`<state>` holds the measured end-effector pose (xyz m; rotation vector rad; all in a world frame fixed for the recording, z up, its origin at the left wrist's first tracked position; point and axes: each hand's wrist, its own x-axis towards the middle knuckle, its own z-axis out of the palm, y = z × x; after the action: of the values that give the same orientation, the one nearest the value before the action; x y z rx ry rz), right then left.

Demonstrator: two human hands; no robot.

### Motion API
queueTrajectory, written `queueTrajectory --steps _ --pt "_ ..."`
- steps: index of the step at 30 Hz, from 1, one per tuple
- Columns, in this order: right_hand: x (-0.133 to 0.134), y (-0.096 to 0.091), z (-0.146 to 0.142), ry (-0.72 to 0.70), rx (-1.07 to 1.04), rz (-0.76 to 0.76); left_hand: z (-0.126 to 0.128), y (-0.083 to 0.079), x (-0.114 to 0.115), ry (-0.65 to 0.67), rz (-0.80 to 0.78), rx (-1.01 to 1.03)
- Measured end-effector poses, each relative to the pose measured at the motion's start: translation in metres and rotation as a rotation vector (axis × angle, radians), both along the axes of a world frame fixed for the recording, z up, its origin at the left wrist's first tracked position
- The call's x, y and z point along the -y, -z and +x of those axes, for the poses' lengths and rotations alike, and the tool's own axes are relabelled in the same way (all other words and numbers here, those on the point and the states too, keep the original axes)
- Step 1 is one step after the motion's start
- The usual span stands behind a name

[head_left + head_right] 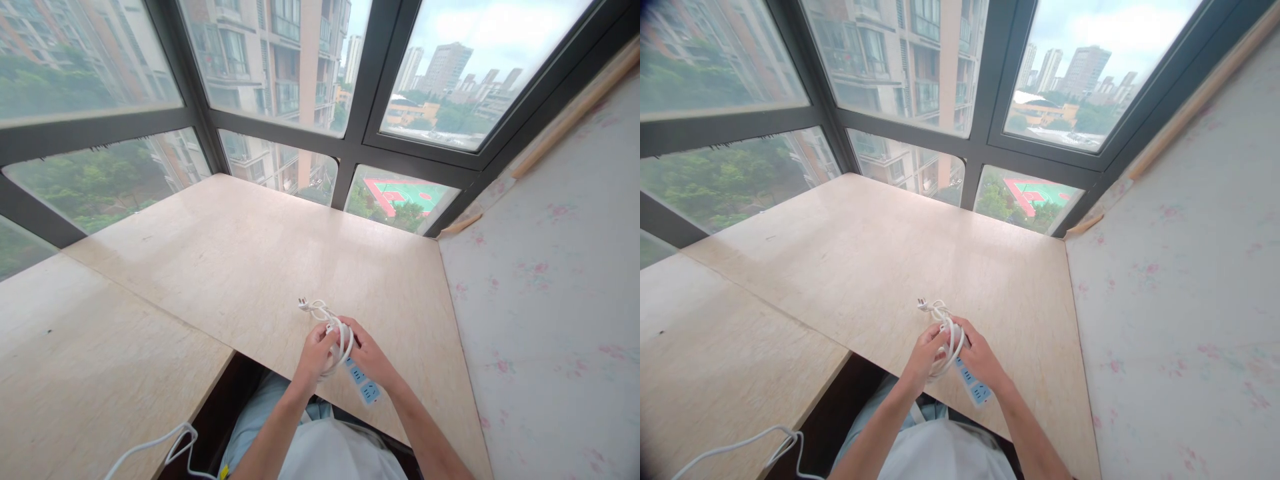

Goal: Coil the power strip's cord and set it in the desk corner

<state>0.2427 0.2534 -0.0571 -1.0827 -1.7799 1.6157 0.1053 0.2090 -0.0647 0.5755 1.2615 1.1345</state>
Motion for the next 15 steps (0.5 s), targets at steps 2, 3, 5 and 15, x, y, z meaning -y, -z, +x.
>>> queueTrajectory --steps 2,3,5,15 --pt "0.001 -0.002 -0.001 -0.006 0.007 0.032 -0.001 0.000 -0.001 -0.013 0.039 -0.032" --pt "0.002 -0.002 -0.001 -0.006 0.012 0.043 -0.002 0.001 -0.002 -0.010 0.065 -0.050" --pt "0.004 -0.002 -0.002 -0.003 0.025 0.058 -0.004 0.003 -0.002 0.002 0.116 -0.089" --pt "0.006 0.008 -0.001 0.072 0.145 0.281 -0.009 0.004 -0.001 -0.048 0.154 -0.385"
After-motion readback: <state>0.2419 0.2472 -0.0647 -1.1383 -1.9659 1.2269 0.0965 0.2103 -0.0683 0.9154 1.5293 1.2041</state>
